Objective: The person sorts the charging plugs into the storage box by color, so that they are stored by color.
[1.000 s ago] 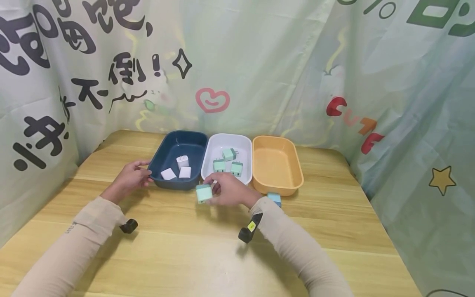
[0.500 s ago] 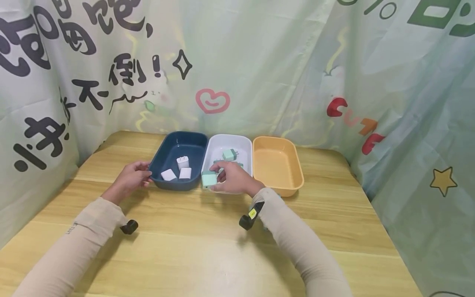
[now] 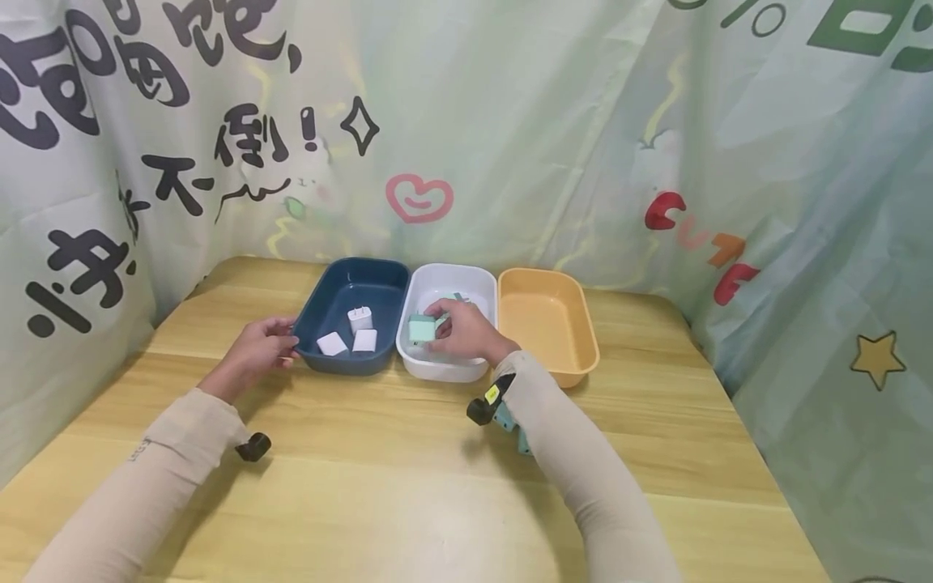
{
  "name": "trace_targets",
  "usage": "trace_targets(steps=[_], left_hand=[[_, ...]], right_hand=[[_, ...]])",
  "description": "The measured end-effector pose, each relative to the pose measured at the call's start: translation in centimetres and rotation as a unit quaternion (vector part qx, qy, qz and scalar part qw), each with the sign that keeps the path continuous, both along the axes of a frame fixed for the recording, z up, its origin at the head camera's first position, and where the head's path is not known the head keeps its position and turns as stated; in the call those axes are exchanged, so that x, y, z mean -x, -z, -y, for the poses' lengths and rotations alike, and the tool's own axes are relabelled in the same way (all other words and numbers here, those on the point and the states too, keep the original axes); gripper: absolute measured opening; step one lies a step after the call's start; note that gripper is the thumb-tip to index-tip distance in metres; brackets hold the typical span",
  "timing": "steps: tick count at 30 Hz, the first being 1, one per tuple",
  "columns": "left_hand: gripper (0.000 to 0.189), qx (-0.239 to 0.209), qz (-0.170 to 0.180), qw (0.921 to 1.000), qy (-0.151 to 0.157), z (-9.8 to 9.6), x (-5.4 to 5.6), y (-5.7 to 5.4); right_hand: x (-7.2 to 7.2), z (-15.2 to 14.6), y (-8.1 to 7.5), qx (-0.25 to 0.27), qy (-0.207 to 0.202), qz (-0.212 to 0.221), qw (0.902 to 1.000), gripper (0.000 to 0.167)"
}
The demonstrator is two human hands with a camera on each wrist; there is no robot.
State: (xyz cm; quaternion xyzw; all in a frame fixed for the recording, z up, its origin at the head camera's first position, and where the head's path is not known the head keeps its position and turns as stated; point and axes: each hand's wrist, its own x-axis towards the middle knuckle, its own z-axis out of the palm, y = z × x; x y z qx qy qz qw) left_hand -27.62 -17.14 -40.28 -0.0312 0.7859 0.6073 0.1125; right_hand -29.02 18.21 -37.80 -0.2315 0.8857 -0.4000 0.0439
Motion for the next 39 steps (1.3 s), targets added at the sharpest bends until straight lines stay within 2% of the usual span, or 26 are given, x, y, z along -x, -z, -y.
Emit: trace_targets(steps=[8,18,30,39], left_hand=[[0.051,-0.010,-0.020,0.9997,0.006,-0.1,0.0,0.2],[0.052,-0.026,-0.014,0.9996,0.002,-0.4,0.0,0.2],[0.051,-0.020,-0.012,0.9997,0.005,-0.2,0.0,0.3],[0.049,-0.005,-0.017,0.9998,0.006,0.1,0.1,0.3]], right_hand=[[1.5,0.0,0.0,-0.015,0.035,0.007,0.9993,0.050],[2.8,-0.4,0.3,-0.042,0.069,0.022,0.9965,0.051],[5.4,-0.5,0.7,-0.055,0.095,0.051,0.9926,0.053],[6.4,-0.1,0.5,-0.059,0.115,0.047,0.9905,0.050]])
